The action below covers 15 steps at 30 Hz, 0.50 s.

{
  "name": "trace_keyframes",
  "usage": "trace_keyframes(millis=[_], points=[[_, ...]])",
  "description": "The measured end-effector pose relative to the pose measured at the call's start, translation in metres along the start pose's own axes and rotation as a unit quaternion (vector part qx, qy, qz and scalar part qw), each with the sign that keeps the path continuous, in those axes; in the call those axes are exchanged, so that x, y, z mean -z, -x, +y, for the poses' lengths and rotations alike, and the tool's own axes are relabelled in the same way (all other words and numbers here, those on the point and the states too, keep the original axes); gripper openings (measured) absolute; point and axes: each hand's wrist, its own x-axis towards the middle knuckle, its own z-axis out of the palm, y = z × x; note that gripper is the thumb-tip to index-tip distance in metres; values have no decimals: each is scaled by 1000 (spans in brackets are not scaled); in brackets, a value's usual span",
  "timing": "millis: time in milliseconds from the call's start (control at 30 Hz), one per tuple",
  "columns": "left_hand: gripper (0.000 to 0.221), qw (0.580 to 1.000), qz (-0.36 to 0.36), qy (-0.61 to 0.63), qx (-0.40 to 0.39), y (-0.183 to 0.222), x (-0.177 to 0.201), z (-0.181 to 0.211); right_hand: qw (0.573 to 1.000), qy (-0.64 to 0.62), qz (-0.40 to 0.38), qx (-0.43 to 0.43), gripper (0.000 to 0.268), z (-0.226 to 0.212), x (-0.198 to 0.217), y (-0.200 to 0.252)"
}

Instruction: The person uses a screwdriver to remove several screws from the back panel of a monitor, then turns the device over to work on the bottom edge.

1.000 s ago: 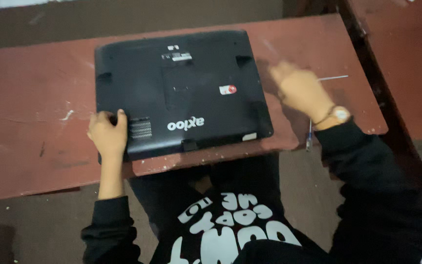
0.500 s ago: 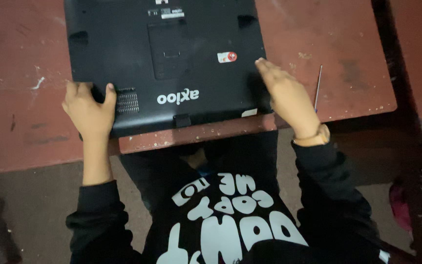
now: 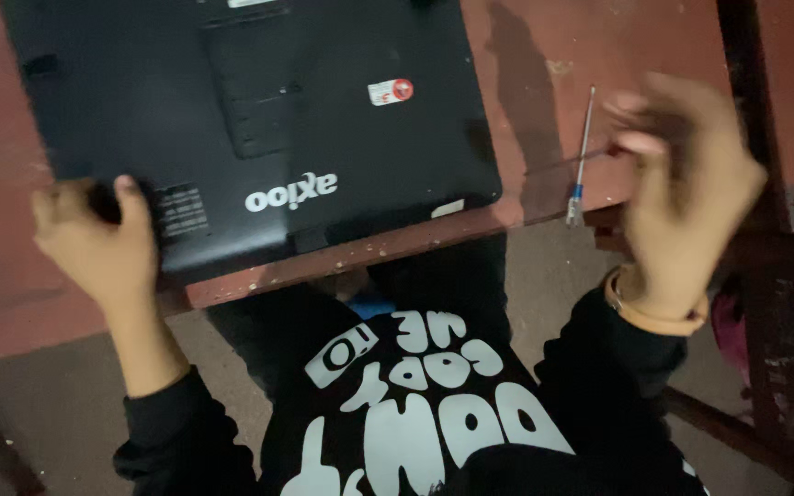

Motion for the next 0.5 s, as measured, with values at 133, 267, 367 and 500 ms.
trace_keyframes(millis=[133,267,367,500], points=[[23,998,14,43,-37,-4,5,1,991,9,124,-39,24,16,-7,26],[15,996,4,88,-14,-5,8,1,987,-97,105,-72,12,17,-27,31],[17,993,5,114,-24,-4,5,-4,990,-87,100,-51,15,16,-31,27],[18,994,2,111,-19,-5,7,-1,992,-70,82,-57,12,16,-36,26]])
